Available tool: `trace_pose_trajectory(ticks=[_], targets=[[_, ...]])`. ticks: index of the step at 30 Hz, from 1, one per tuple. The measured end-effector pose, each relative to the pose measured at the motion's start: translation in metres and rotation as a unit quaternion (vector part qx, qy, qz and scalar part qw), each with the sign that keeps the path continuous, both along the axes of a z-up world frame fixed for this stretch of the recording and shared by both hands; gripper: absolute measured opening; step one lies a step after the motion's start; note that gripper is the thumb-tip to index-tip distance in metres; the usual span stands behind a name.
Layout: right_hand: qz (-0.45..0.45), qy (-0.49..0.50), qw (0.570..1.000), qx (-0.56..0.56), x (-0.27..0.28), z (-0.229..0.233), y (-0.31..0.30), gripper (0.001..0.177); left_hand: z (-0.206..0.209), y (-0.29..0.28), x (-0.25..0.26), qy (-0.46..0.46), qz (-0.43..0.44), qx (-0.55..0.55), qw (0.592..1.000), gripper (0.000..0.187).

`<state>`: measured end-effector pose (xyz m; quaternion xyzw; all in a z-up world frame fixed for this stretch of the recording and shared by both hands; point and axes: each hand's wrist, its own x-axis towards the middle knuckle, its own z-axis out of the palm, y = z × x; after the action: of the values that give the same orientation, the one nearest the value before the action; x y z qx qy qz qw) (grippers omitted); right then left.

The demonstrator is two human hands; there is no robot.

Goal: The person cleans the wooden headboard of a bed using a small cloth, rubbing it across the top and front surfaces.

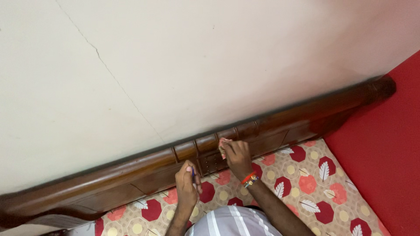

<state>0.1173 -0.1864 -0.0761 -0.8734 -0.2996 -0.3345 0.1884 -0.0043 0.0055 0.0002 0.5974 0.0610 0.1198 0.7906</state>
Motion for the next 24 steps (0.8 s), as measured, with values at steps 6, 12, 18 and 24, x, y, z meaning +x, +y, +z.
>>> trace_pose_trajectory(ticks=[6,12,18,24], targets=[[-0.119,0.016,0.992,0.028,0.036,0.023,-0.016,0.024,0.002,-0.006,0.004,-0.008,-0.021,0.007,1.000,0.042],[0.063,0.026,0.998,-0.012,-0.007,0.014,-0.003,0.031,0.003,-0.005,0.007,-0.010,-0.015,-0.019,1.000,0.041],[-0.106,-0.029,0.994,0.021,0.038,0.025,-0.019,0.030,0.003,-0.013,0.013,-0.012,-0.030,0.003,0.999,0.043],[0.054,0.027,0.998,0.003,-0.008,-0.008,0.002,0.024,0.003,-0.013,0.012,-0.010,-0.029,0.001,1.000,0.043]])
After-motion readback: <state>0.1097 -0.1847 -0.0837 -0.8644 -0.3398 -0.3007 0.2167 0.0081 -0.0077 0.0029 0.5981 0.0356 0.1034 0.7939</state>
